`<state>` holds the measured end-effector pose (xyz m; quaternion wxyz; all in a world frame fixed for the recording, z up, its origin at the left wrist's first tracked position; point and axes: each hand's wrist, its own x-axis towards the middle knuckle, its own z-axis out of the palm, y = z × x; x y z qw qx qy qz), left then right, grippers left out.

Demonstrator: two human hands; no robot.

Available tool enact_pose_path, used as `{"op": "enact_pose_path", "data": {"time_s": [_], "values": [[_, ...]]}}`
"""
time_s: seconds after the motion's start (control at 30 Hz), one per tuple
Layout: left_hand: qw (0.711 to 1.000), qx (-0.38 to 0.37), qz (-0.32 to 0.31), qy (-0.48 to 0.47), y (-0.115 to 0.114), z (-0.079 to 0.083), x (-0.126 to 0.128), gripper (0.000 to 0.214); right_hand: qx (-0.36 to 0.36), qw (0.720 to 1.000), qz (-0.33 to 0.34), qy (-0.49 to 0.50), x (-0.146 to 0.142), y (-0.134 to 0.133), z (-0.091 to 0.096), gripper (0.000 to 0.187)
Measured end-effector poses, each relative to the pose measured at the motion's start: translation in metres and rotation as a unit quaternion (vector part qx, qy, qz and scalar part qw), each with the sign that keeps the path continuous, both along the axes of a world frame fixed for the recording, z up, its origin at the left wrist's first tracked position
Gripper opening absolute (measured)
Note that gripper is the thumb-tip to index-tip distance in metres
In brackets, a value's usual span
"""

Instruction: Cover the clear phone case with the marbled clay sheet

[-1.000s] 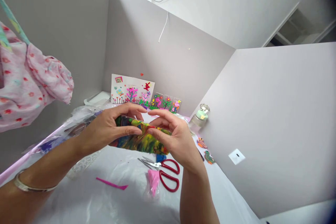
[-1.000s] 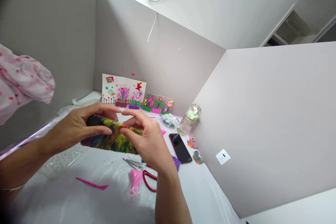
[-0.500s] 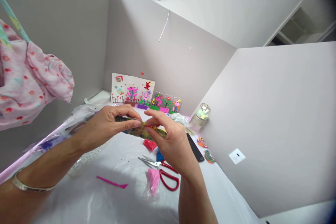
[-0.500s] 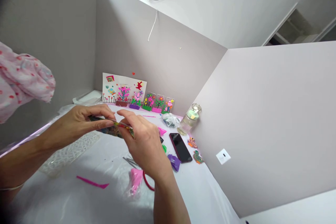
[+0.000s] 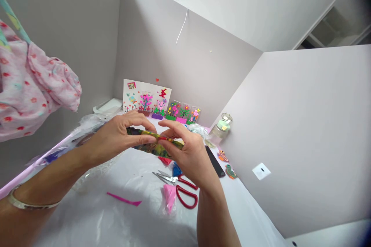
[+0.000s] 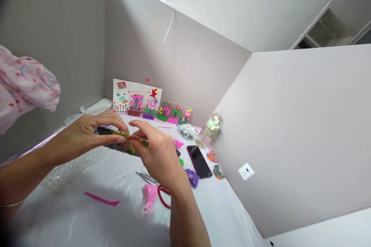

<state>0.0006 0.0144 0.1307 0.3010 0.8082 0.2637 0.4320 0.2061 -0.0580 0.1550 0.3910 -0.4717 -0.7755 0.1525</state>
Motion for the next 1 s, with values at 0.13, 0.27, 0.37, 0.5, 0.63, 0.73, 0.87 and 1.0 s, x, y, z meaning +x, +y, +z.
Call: {"op": "enact_pose_path", "data": {"time_s": [0.13,0.27,0.37,0.5,0.63,0.73,0.87,1.0], "values": [[1.000,0.005,-0.001,0.027,0.000,0.000,-0.001,0.018,-0.008,1.000,0.014,0.013,0.000,0.002,-0.002,0.035],[0.999,-0.010,-0.001,0.033,-0.001,0.002,0.000,0.023,-0.025,0.999,0.020,0.028,0.001,0.004,-0.002,0.035],[0.999,-0.037,0.008,0.037,0.000,0.003,-0.002,0.020,-0.047,0.997,0.025,0.054,0.003,0.005,-0.002,0.033],[0.996,-0.088,-0.002,0.032,0.003,0.003,-0.008,0.022,-0.060,0.994,0.017,0.084,0.006,0.007,-0.001,0.027],[0.991,-0.130,-0.027,0.010,0.009,0.002,-0.012,0.018,-0.048,0.995,0.008,0.085,0.009,0.008,0.000,0.023],[0.990,-0.136,-0.027,-0.018,0.010,0.000,-0.012,0.018,-0.046,0.998,-0.002,0.041,0.009,0.006,0.004,0.021],[0.990,-0.135,-0.030,-0.017,0.005,0.000,-0.006,0.017,-0.022,0.998,-0.021,-0.054,0.005,-0.002,0.008,0.016],[0.995,-0.102,-0.021,0.006,-0.004,0.003,0.002,0.014,-0.021,0.998,-0.008,-0.059,0.001,-0.004,0.006,0.013]]}}
